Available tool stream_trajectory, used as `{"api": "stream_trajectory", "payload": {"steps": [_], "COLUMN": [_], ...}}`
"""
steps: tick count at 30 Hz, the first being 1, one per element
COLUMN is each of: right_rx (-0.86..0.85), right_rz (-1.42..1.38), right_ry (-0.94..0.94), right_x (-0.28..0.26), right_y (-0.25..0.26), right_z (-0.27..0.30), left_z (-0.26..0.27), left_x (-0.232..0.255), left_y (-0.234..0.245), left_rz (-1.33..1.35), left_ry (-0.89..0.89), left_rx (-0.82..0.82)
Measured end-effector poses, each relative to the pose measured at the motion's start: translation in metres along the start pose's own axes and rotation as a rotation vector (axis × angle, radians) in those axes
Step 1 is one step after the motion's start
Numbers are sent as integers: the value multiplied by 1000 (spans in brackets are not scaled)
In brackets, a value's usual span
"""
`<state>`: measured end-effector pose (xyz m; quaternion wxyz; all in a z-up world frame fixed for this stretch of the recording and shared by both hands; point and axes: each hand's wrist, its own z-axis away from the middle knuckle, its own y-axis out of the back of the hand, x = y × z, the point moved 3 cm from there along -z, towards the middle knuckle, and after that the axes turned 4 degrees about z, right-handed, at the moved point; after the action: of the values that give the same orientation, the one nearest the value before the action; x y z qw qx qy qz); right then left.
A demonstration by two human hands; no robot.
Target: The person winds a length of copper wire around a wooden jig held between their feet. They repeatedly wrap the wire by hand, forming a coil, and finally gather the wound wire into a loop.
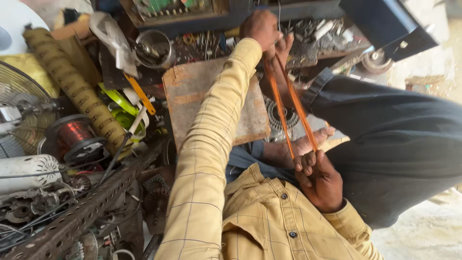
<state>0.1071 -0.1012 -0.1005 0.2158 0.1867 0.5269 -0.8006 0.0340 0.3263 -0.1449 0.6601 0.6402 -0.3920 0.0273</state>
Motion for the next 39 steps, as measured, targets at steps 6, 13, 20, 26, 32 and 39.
{"api": "stream_trajectory", "payload": {"steps": [6, 13, 20, 26, 32, 39], "right_rx": [-16, 51, -8, 54, -10, 85], "right_rz": [-35, -38, 76, 70, -2, -47], "right_ry": [-3, -32, -13, -23, -6, -21], "right_x": [0, 3, 5, 10, 8, 7], "right_y": [2, 2, -2, 14, 16, 4], "right_z": [0, 4, 1, -5, -8, -2], "left_z": [35, 327, 204, -2, 51, 309], "left_x": [-33, 154, 243, 53, -28, 164], "left_y": [-4, -16, 45, 20, -15, 2], "left_rz": [-147, -243, -328, -110, -291, -272], "left_ry": [98, -462, -1027, -507, -92, -499], "left_rx": [-147, -724, -360, 144, -188, -778]}}
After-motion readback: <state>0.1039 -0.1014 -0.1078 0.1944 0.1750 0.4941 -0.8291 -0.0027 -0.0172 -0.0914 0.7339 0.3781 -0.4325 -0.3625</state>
